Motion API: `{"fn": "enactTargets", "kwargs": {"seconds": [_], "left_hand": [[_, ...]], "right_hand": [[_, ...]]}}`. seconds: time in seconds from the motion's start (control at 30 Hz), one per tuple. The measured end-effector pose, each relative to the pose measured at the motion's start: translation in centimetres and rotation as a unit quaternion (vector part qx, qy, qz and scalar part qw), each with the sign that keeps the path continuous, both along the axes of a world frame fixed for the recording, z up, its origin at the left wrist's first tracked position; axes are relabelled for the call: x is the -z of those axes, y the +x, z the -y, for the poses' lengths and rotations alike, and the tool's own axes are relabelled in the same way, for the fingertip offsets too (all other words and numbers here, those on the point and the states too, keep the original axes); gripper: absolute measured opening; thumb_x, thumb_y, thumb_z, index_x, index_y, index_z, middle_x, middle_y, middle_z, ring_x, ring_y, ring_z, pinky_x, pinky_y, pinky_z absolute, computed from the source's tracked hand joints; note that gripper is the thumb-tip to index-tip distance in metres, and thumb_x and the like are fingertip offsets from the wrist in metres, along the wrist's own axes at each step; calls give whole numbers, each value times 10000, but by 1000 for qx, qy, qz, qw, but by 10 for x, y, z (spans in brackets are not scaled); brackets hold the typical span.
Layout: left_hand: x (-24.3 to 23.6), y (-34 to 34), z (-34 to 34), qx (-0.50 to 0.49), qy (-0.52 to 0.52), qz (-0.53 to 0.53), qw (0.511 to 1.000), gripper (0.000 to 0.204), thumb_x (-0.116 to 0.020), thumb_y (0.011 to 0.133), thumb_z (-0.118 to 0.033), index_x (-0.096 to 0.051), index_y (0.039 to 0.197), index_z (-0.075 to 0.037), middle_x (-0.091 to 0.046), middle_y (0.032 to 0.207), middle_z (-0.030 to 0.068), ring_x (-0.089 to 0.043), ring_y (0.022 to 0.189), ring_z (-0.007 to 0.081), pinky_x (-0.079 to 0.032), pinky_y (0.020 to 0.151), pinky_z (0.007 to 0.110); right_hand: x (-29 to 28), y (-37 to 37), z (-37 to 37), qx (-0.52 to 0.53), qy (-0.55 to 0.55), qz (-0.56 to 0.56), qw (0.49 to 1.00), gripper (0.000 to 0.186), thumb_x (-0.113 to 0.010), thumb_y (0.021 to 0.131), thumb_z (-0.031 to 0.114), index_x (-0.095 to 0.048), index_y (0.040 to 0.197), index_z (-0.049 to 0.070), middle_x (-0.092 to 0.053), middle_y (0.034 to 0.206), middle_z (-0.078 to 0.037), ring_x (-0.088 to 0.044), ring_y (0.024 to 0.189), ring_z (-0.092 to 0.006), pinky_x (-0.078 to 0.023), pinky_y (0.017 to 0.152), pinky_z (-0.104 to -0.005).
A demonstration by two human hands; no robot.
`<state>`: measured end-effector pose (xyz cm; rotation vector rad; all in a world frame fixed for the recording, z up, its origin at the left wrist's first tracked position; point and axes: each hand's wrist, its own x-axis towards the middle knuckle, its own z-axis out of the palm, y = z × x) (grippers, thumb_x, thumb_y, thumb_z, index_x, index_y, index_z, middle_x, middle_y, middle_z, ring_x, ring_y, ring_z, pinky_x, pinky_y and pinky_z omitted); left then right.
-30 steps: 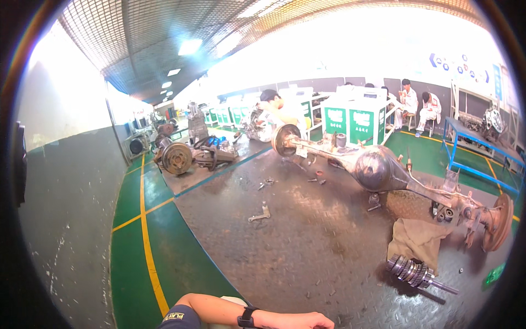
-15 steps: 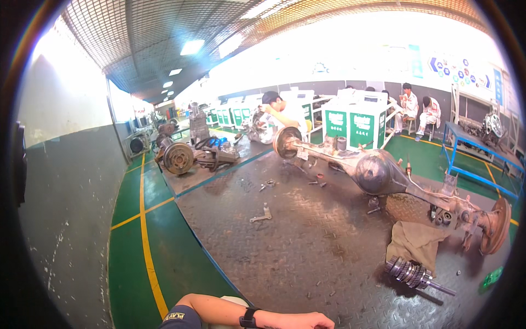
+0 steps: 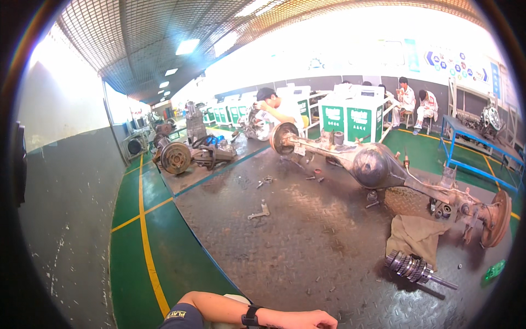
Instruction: The person picks up a gear hub and a synchronizer ring from a table, then inserts a splined shaft into the assembly and rotates it to check the fit.
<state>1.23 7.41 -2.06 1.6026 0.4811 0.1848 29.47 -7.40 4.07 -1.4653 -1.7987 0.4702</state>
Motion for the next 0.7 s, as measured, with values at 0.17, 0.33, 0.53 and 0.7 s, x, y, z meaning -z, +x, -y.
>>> {"fn": "enactTargets", "kwargs": {"seconds": [0.17,0.33,0.53,0.7], "left_hand": [[7,0,-1,-5,-32,-6,999,184,-584,913,-169,-646,880,2,-649,745,50,-602,685,124,-504,634,282],[5,-1,-4,-3,-29,-14,999,177,-581,916,-161,-646,886,1,-652,746,52,-608,689,127,-506,636,285],[24,1,-12,18,-39,-5,999,155,-518,882,-146,-560,830,-7,-576,737,29,-547,665,106,-466,611,263],[30,3,-12,12,-48,-4,999,154,-508,880,-138,-556,822,-4,-569,726,25,-546,658,107,-464,605,264]], "right_hand": [[0,-1,1,-15,27,-4,1000,182,-629,809,-57,-622,985,-11,-675,941,-194,-668,874,-339,-513,784,-358],[-2,1,1,-28,24,-5,999,177,-633,801,-59,-623,972,-15,-676,946,-193,-671,877,-337,-514,771,-359],[-1,3,-2,-34,31,-15,999,130,-639,799,-55,-632,923,-17,-689,922,-182,-680,800,-299,-519,715,-326],[2,5,-4,-27,37,-44,998,93,-651,814,-38,-647,902,-8,-710,928,-156,-612,640,-161,-464,591,-254]]}}
